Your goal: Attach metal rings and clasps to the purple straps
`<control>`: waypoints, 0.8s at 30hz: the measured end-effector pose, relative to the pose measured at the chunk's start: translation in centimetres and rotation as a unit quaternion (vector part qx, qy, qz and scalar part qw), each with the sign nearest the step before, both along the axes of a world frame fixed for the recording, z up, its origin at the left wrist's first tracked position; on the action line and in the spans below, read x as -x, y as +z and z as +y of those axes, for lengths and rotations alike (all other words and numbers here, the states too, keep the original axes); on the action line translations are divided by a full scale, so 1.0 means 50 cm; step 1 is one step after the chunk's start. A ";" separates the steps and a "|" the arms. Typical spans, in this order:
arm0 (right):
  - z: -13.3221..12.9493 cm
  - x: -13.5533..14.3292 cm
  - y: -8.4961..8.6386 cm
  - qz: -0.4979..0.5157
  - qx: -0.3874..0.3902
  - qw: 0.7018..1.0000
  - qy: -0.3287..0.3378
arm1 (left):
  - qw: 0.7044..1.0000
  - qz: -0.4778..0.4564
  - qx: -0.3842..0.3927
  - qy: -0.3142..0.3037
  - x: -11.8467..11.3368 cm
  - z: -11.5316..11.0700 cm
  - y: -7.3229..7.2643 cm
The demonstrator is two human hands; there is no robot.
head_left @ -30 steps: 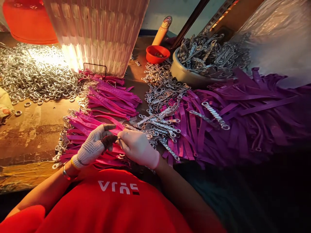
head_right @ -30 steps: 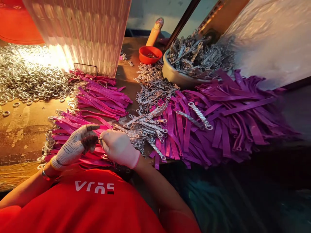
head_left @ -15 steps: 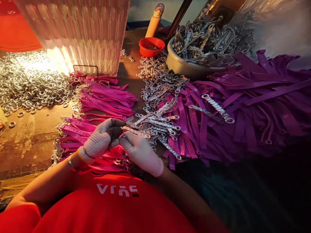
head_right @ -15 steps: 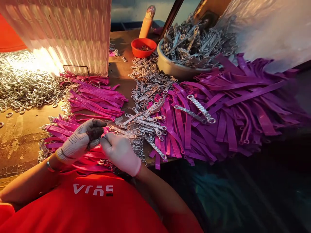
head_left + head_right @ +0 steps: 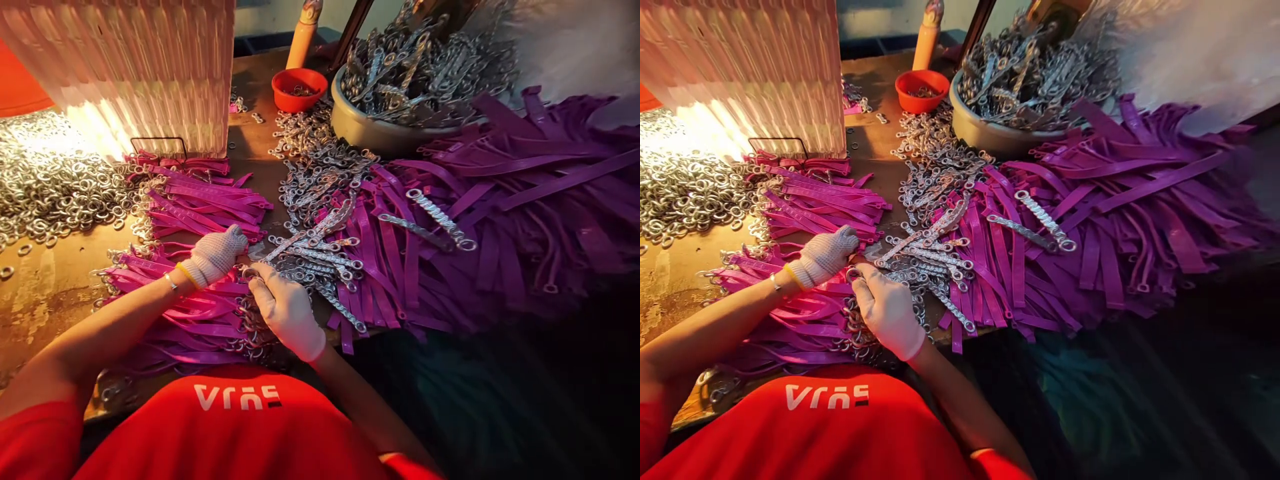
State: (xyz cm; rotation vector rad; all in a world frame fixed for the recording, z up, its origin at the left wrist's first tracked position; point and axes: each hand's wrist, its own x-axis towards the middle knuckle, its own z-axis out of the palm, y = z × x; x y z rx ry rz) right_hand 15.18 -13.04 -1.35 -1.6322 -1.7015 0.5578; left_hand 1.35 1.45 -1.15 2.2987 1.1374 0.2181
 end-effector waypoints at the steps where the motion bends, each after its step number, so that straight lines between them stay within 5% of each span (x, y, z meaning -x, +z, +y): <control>1: 0.003 -0.001 0.002 -0.017 0.001 1.000 -0.004 | 0.999 -0.034 0.009 0.007 0.016 -0.012 0.011; 4: 0.012 0.005 0.010 -0.043 -0.017 0.999 0.018 | 0.978 -0.141 0.141 0.062 0.073 -0.055 0.046; 7: 0.022 0.029 0.025 -0.078 -0.024 0.995 0.062 | 0.908 -0.250 0.309 0.132 0.121 -0.103 0.070; 10: 0.025 0.061 0.045 -0.167 0.000 0.982 0.092 | 0.880 -0.283 0.341 0.170 0.147 -0.144 0.078; 16: 0.011 0.105 0.070 -0.360 0.034 0.924 0.126 | 0.962 -0.199 0.171 0.082 0.178 -0.173 0.060; 24: -0.001 0.110 0.031 -0.409 -0.033 0.900 0.149 | 0.967 -0.177 0.181 0.003 0.204 -0.168 0.012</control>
